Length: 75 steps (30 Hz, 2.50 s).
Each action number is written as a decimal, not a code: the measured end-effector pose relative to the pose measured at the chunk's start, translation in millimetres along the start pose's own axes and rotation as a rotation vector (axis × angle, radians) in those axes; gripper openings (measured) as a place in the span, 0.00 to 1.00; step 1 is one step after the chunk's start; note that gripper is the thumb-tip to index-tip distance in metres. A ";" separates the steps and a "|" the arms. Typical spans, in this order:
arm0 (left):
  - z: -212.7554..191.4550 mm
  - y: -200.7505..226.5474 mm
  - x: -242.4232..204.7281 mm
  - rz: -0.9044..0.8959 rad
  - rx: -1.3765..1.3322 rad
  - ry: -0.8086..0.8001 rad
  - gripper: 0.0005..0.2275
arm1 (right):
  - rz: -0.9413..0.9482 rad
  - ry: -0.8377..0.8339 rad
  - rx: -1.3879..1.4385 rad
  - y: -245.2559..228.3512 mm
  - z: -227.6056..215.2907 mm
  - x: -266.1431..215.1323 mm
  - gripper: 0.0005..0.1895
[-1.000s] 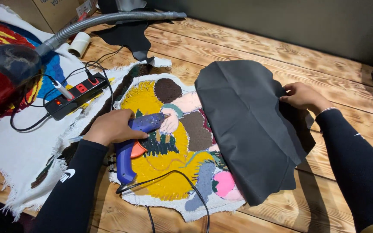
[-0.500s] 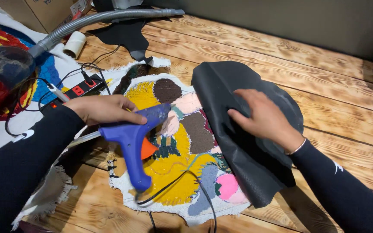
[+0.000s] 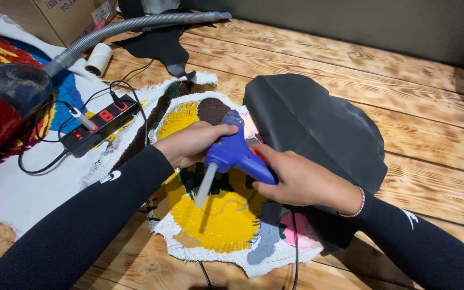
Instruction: Apply hot glue to the back of a handmade rug to attach a non-slip backing material.
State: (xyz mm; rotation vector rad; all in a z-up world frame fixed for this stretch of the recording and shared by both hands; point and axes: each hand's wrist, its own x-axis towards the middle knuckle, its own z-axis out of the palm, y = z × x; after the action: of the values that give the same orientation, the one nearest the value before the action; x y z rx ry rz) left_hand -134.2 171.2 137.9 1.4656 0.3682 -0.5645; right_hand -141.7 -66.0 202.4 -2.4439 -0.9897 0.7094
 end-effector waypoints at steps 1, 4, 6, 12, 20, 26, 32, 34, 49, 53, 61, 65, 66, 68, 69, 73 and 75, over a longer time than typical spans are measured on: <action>-0.8 1.3 2.0 -0.003 0.002 -0.006 0.20 | 0.006 0.001 0.003 17.5 1.2 4.5 0.48; -5.0 10.2 3.8 0.097 -0.116 -0.185 0.26 | -0.167 0.151 0.026 63.1 -1.6 17.3 0.36; -11.5 22.4 -1.6 0.113 -0.025 0.034 0.32 | -0.039 0.124 0.195 83.2 -12.6 26.6 0.24; -76.3 -12.5 47.1 0.536 0.087 0.483 0.24 | 0.178 0.079 0.649 93.9 -31.4 35.8 0.15; -57.4 -36.9 53.6 0.838 0.709 0.691 0.09 | 0.202 0.102 0.692 101.6 -40.7 53.0 0.17; -54.9 -48.8 70.4 0.655 0.959 0.565 0.24 | 0.240 0.133 0.637 112.4 -45.6 63.0 0.21; -49.6 -54.2 71.2 0.495 1.329 0.407 0.55 | 0.297 0.096 0.511 117.4 -52.5 73.9 0.15; -49.2 -58.2 73.0 0.478 1.374 0.400 0.58 | 0.282 0.092 0.398 123.1 -52.6 79.8 0.16; -44.8 -61.0 72.2 0.411 1.362 0.390 0.57 | 0.126 0.162 0.648 136.3 -22.5 56.8 0.14; -38.9 -44.4 62.0 0.377 1.391 0.385 0.57 | 0.148 0.215 0.666 127.1 -15.3 57.7 0.13; -68.6 8.9 134.2 0.545 1.197 0.411 0.35 | 0.263 0.315 0.658 121.5 -4.4 57.1 0.17; -76.9 30.2 215.3 0.810 0.823 0.296 0.26 | 0.291 0.335 0.700 118.9 0.0 56.0 0.16; -75.6 34.3 232.8 0.798 0.760 0.245 0.26 | 0.300 0.335 0.706 117.7 1.3 56.1 0.16; -74.5 42.3 259.4 0.713 0.673 0.106 0.22 | 0.316 0.339 0.729 116.5 -2.9 58.5 0.15; -73.6 42.5 272.0 0.617 0.579 -0.025 0.18 | 0.332 0.332 0.750 115.8 -3.1 58.9 0.15; -68.4 46.8 283.8 0.583 0.465 -0.047 0.12 | 0.333 0.350 0.747 116.7 -6.1 65.5 0.15; -63.6 48.9 275.0 0.501 0.387 -0.069 0.08 | 0.329 0.348 0.749 118.7 -6.5 69.1 0.16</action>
State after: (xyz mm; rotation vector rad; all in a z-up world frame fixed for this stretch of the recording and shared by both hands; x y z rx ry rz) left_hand 125.1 198.1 19.0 1.8234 -0.1778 -0.2860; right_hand -33.5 -95.9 122.8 -1.9569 -0.1307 0.5824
